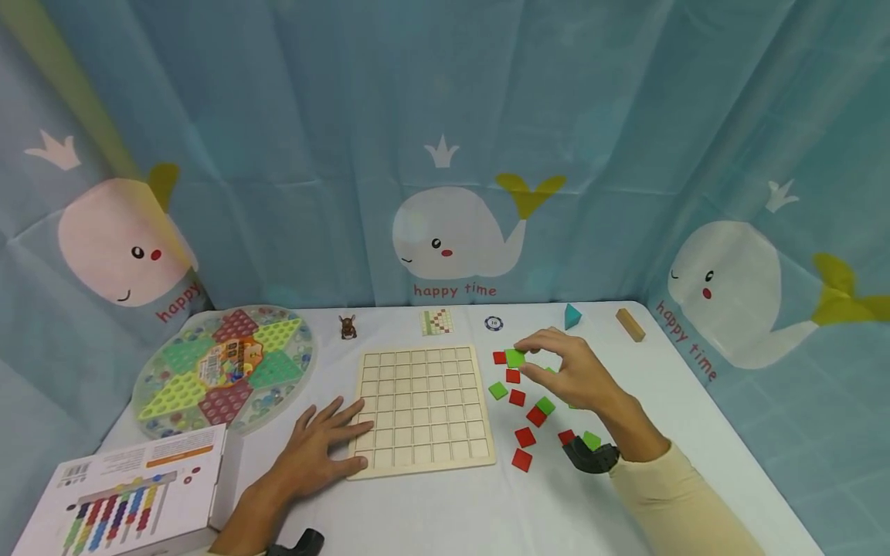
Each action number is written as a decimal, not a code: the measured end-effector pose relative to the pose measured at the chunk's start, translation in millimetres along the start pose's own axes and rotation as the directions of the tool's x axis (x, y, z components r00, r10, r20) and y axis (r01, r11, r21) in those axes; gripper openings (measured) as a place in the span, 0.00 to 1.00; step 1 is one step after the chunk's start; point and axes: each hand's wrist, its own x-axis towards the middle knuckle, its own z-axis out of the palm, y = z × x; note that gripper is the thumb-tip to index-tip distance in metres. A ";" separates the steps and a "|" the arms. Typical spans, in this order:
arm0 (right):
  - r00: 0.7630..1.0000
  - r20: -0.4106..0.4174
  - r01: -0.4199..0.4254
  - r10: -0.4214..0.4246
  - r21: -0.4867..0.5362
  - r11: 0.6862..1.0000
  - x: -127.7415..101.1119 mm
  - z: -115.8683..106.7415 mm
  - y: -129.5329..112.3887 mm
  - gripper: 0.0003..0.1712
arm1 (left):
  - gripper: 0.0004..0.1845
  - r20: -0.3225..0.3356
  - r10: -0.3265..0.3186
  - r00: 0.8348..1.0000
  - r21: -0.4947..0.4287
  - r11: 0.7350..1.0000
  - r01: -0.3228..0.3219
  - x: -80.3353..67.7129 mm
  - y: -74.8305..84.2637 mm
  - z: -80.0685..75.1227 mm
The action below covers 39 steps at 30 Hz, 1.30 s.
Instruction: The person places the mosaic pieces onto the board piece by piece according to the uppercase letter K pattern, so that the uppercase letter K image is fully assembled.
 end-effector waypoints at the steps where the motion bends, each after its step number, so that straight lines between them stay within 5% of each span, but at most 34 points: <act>1: 1.000 -0.004 -0.004 0.004 0.012 1.000 3.9 4.1 -0.2 0.17 | 0.30 0.002 -0.003 1.000 -0.001 1.000 0.003 -0.2 0.0 0.1; 21: 0.978 0.064 -0.206 0.197 0.229 0.951 74.5 113.8 8.3 0.14 | 0.32 0.014 -0.018 1.000 0.005 1.000 0.018 0.4 1.2 1.2; 39: 0.908 0.194 -0.404 0.372 0.159 0.901 105.6 193.7 18.3 0.17 | 0.31 -0.003 0.004 1.000 0.027 1.000 -0.004 -0.3 1.9 0.0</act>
